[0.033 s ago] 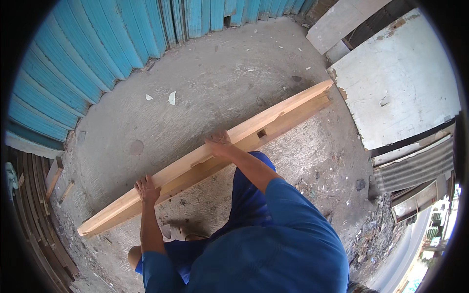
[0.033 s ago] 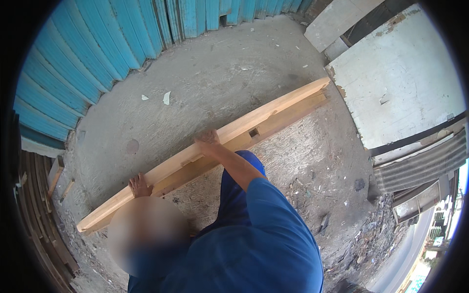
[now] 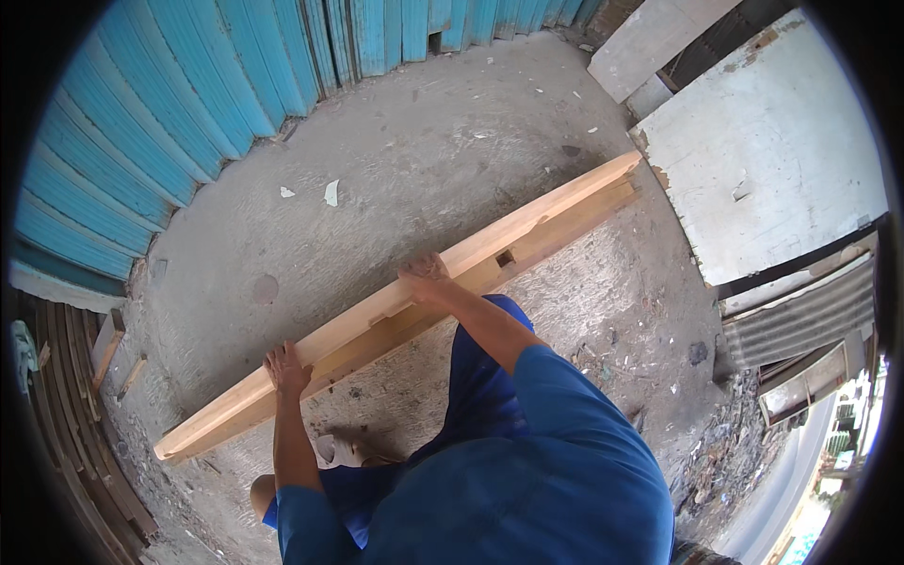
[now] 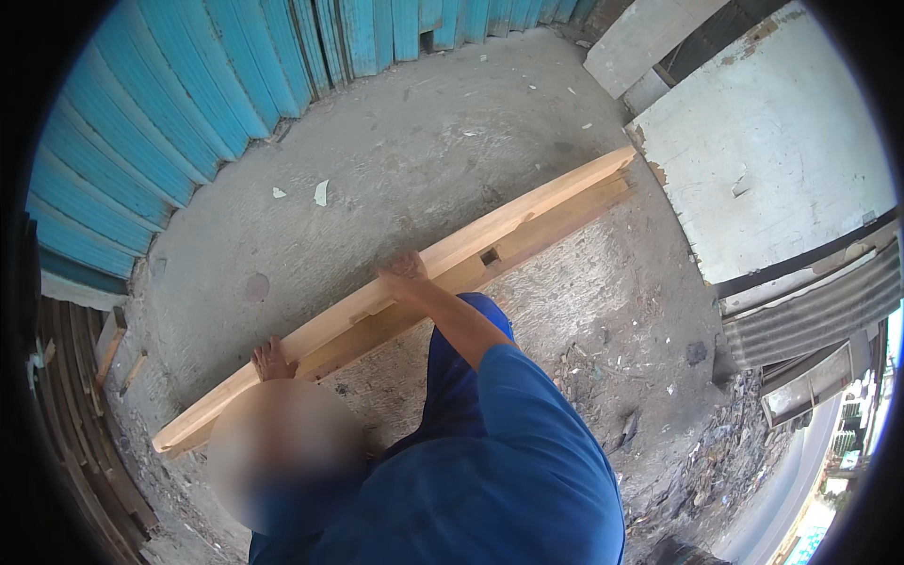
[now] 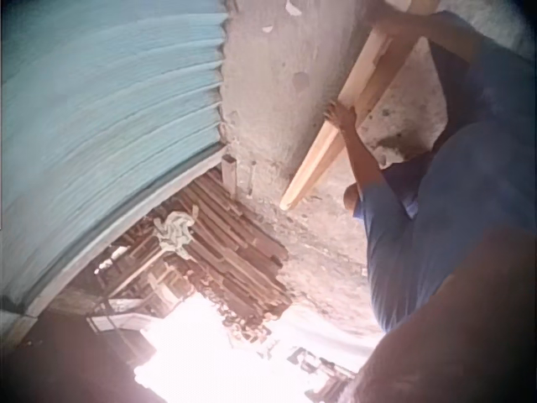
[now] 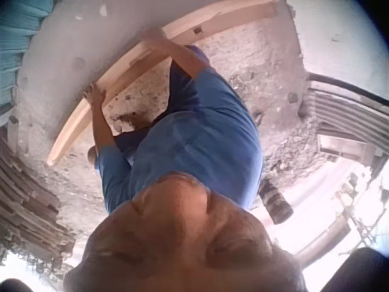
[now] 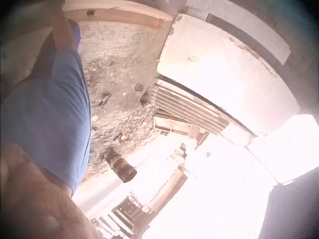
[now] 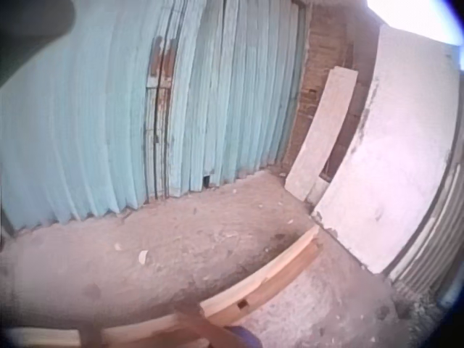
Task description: The person organizes long wooden beams on a concrete floor by picking them up, carrying them across the outdoor workspace, and stacking them neatly together.
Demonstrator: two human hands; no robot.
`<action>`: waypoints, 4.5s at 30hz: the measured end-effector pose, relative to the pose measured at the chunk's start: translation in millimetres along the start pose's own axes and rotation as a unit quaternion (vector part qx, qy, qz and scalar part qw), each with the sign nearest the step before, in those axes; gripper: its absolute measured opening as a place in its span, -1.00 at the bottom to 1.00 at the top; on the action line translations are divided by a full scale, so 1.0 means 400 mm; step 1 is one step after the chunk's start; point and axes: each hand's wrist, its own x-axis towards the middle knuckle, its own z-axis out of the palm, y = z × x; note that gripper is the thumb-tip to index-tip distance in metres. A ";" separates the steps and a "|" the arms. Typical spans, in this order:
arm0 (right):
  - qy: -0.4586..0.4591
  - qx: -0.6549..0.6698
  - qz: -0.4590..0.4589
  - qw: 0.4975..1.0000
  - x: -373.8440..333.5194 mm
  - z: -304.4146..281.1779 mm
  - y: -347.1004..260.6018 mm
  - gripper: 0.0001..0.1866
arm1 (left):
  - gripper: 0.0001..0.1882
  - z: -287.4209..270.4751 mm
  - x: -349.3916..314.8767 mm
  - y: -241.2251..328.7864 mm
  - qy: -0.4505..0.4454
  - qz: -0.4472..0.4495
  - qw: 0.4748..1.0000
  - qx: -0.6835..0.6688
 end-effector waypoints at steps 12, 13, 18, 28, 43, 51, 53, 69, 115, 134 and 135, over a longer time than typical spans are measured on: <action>-0.084 0.050 0.032 0.995 -0.055 -0.001 0.016 -0.60 | -0.15 0.024 -0.034 0.064 0.123 0.031 0.992 -0.017; -0.092 0.052 0.034 0.994 -0.048 -0.002 0.018 -0.59 | -0.14 0.024 -0.025 0.062 0.110 0.032 0.993 -0.028; -0.127 0.101 0.019 0.987 -0.044 0.011 0.038 -0.39 | -0.13 0.019 -0.014 0.068 0.102 0.045 0.992 -0.051; 0.236 0.283 0.255 0.894 -0.118 -0.076 0.064 -0.32 | -0.18 0.022 -0.023 0.153 0.136 0.112 0.982 -0.075; -0.111 0.251 0.473 0.837 -0.168 0.419 0.124 -0.72 | -0.51 0.153 -0.128 0.248 -0.262 -0.137 0.698 -0.653; -0.227 0.139 0.447 0.854 -0.145 0.297 0.086 -0.85 | -0.57 0.460 -0.022 0.085 -0.113 -0.220 0.326 -0.912; -0.260 0.094 0.397 0.875 -0.158 0.292 0.088 -0.83 | -0.59 0.461 -0.014 0.107 -0.081 -0.258 0.337 -0.902; 0.031 0.460 0.594 0.659 -0.099 0.448 0.144 -0.51 | -0.64 0.379 0.056 0.186 -0.019 -0.384 0.350 -0.854; -0.131 0.006 -0.047 0.990 0.065 -0.019 -0.119 -0.43 | -0.17 0.186 0.029 0.070 0.264 -0.292 0.351 -0.850; -0.225 0.079 -0.013 0.971 0.085 0.036 -0.128 -0.50 | -0.09 0.227 0.022 0.016 0.177 -0.240 0.340 -0.892; -0.229 0.066 -0.014 0.971 0.081 0.005 -0.137 -0.49 | -0.06 0.231 0.017 0.019 0.195 -0.257 0.330 -0.887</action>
